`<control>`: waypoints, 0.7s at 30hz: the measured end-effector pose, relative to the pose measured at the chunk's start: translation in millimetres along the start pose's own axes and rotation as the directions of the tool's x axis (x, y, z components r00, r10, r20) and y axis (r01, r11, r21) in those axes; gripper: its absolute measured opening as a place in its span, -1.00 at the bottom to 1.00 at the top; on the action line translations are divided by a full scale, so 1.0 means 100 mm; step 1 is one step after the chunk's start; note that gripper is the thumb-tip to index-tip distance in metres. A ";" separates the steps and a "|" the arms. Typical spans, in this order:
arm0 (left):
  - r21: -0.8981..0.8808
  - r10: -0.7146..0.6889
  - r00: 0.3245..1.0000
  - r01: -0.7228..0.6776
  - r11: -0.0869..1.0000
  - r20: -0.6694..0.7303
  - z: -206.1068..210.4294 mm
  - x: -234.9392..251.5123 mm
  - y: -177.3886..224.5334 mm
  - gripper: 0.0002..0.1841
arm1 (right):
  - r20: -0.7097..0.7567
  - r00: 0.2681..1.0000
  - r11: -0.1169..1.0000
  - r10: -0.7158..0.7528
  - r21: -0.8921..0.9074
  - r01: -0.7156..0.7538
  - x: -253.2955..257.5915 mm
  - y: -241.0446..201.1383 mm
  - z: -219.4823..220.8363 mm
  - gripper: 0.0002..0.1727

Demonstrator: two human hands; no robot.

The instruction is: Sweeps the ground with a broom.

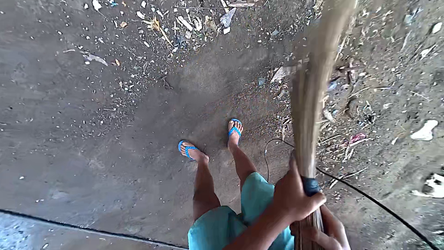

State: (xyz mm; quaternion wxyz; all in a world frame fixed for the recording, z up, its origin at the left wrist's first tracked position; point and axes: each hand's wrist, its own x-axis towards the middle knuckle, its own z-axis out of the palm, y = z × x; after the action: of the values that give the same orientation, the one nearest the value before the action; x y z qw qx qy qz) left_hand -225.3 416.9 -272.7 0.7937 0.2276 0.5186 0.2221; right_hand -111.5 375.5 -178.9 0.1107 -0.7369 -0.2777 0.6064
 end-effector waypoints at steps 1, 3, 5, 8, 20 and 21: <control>-0.032 -0.059 0.991 0.055 0.998 -0.124 0.04 -0.24 -0.09 0.30 | 0.124 0.991 0.999 0.046 0.008 -0.048 -0.08 0.03 -0.07 -0.40; -0.097 -0.221 0.944 0.203 0.974 -0.245 0.15 -0.53 -0.17 0.34 | 0.323 0.932 0.986 0.166 -0.031 -0.164 -0.11 0.01 -0.27 -0.39; -0.154 -0.334 0.926 0.309 0.939 -0.175 0.27 -0.58 -0.22 0.38 | 0.356 0.885 0.951 0.302 -0.052 -0.304 -0.15 0.00 -0.47 -0.35; -0.003 -0.327 0.932 0.331 0.944 0.154 0.41 -0.14 -0.28 0.32 | 0.075 0.908 0.895 0.412 0.151 -0.419 -0.28 0.09 -0.46 -0.45; -0.126 0.150 0.988 -0.146 0.981 0.021 -0.97 -0.98 -0.82 0.25 | 0.113 0.986 0.989 0.124 -0.099 -0.113 -0.60 0.25 1.28 -0.09; -0.070 0.173 0.972 -0.186 0.980 -0.156 -1.20 -1.28 -1.00 0.25 | 0.278 0.951 0.989 0.136 -0.100 -0.112 -0.58 0.32 1.49 0.01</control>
State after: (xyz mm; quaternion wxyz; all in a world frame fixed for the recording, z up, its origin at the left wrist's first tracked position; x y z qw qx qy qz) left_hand -370.9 277.9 -282.4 0.7382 0.2229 0.5439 0.3310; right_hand -251.6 291.5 -183.0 0.0006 -0.6623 -0.2689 0.6993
